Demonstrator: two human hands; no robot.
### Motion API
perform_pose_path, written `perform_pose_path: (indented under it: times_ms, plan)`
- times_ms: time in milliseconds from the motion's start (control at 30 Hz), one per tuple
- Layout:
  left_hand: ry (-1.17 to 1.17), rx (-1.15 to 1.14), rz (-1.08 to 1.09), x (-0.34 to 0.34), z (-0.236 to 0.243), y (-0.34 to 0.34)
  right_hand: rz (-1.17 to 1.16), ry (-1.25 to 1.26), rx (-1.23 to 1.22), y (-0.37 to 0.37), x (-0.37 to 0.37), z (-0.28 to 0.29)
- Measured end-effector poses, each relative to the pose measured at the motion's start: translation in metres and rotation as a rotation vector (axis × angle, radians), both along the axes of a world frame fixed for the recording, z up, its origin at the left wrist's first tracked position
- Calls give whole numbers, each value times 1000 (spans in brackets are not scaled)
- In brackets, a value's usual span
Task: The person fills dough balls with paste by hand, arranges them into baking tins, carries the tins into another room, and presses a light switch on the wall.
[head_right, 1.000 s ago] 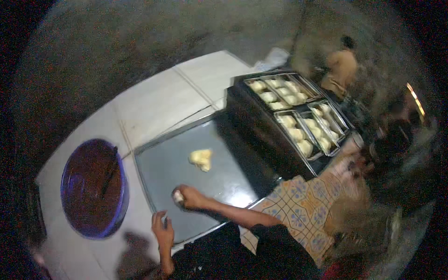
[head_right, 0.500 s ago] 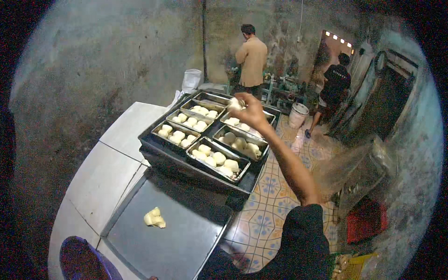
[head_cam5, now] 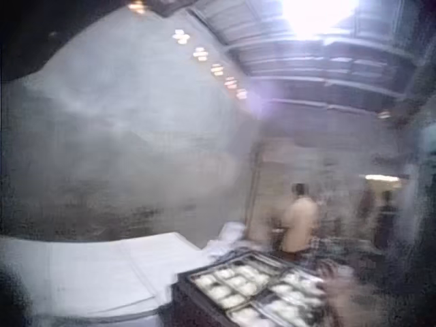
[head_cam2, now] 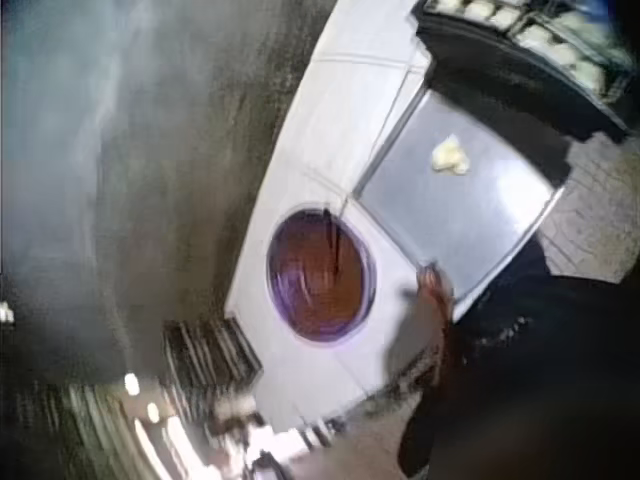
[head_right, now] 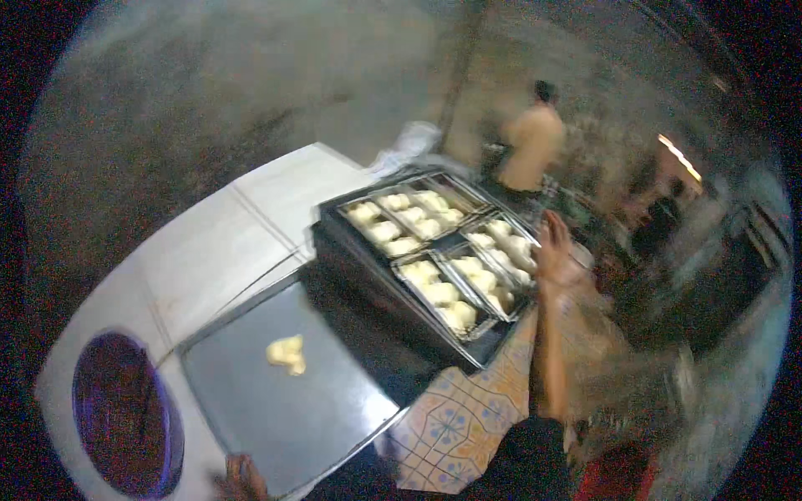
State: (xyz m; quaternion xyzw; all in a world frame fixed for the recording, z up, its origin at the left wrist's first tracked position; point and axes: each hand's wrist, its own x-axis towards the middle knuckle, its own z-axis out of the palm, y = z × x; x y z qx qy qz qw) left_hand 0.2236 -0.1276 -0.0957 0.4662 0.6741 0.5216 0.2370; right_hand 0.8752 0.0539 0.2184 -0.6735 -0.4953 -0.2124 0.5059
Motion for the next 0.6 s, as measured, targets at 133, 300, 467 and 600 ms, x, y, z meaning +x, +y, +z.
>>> perform_pose_path:
  times_ms: [133,300,467,600]
  plan:
    - [372,123,-120,26,75,33,736,196,245,-97,-164,-3]
    - [395,112,-48,13,73,23,1236,85,-564,-46,-364,-119]
    - [476,100,-92,9,74,22,861,7,-645,25,-411,-248]
    - [367,35,-129,15,82,27,844,517,-600,40,-417,-290]
